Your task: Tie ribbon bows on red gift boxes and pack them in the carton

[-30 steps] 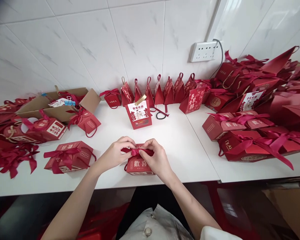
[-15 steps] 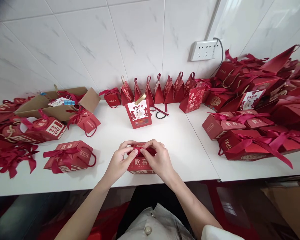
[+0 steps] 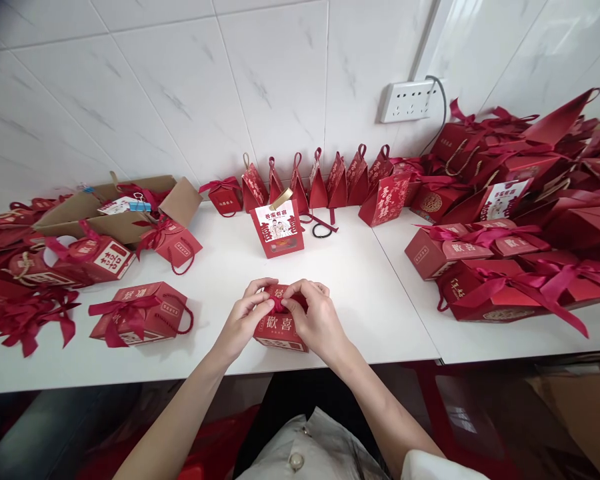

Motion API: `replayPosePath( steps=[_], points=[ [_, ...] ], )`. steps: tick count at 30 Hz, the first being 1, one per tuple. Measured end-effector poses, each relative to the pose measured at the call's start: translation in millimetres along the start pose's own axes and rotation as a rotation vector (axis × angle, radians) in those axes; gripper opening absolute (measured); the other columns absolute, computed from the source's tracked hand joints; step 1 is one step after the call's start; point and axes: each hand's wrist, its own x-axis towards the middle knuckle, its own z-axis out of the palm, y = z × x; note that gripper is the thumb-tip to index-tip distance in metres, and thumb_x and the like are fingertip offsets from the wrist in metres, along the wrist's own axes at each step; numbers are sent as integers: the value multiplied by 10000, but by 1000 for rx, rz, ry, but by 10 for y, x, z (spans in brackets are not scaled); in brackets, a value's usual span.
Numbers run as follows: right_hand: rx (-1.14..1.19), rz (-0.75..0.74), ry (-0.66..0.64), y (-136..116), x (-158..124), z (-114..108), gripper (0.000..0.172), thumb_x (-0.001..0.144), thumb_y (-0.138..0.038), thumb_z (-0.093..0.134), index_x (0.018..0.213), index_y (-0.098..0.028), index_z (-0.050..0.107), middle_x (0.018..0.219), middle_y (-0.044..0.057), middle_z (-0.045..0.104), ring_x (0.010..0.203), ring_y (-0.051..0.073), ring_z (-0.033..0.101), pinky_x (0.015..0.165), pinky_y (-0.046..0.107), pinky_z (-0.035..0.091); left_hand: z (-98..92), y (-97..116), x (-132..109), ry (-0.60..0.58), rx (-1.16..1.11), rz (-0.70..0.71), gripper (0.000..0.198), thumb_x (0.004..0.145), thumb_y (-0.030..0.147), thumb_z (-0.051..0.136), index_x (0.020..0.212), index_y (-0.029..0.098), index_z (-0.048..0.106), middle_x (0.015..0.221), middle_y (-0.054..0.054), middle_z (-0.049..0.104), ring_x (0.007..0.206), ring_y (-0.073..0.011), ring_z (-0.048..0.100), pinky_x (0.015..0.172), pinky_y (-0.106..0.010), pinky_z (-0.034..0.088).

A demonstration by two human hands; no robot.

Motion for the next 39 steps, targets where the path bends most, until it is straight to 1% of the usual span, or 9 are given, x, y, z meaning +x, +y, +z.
replayPosePath(
  steps=[6, 9, 12, 14, 17, 23, 29, 34, 39],
  points=[
    [-70, -84, -9, 13, 16, -9, 102, 846, -174, 471, 788, -240, 521, 782, 8, 632, 790, 197, 583, 808, 384, 432, 2, -14, 8, -12, -20, 0, 292, 853, 288, 452, 636, 170, 607, 1272, -49, 478, 1201, -229, 439, 985, -315, 388],
    [-136, -140, 34, 6, -8, -69, 51, 852, -189, 510, 839, -230, 537, 953, 57, 624, 915, 219, 579, 829, 397, 433, -5, -21, 4, -21, -107, -13, 284, 856, 299, 466, 662, 171, 630, 1306, -39, 462, 1203, -230, 442, 935, -296, 432],
    [-244, -272, 38, -2, -54, -152, 21, 846, -200, 558, 842, -217, 570, 1086, 98, 568, 1009, 244, 557, 862, 430, 414, -12, -23, -9, -24, -178, -30, 282, 853, 310, 484, 670, 172, 648, 1332, -30, 446, 1180, -231, 462, 861, -278, 470],
    [-317, -361, 42, 6, -81, -184, 26, 840, -198, 585, 833, -219, 597, 1064, 95, 561, 998, 245, 557, 875, 452, 395, -11, -19, -18, -25, -195, -37, 286, 850, 312, 492, 661, 172, 657, 1336, -28, 446, 1160, -235, 476, 822, -273, 483],
    [-364, -422, 91, 38, -94, -176, 39, 835, -187, 607, 863, -214, 613, 1023, 93, 565, 963, 236, 563, 873, 465, 380, -1, -9, -21, -34, -213, -42, 290, 844, 306, 498, 641, 177, 661, 1349, -19, 438, 1138, -243, 492, 776, -276, 495],
    [-335, -476, 117, 73, -43, -116, 82, 846, -142, 590, 803, -207, 617, 910, 55, 609, 843, 185, 588, 880, 444, 373, 9, -28, -15, -24, -188, -16, 312, 840, 285, 494, 593, 175, 651, 1366, -10, 439, 1132, -260, 499, 829, -316, 477],
    [-351, -488, 134, 61, -47, -142, 118, 853, -126, 569, 788, -210, 621, 849, 28, 622, 789, 155, 597, 908, 433, 349, 13, -52, -64, 83, -65, 41, 302, 855, 296, 480, 635, 189, 657, 1309, -28, 496, 1102, -242, 528, 825, -321, 477],
    [-397, -500, 121, 55, -78, -207, 136, 866, -113, 543, 830, -211, 630, 899, 46, 631, 827, 163, 606, 898, 427, 348, 25, -58, -110, 189, 196, 172, 241, 858, 273, 481, 742, 208, 682, 1181, -50, 576, 1095, -237, 532, 894, -364, 447],
    [-498, -583, 130, 131, -95, -293, 175, 865, -63, 516, 839, -197, 626, 901, 66, 618, 819, 164, 608, 902, 448, 335, 0, -151, -157, 319, 435, 309, 244, 856, 231, 457, 731, 205, 665, 1137, -57, 589, 1118, -247, 506, 938, -425, 387]
  ],
)
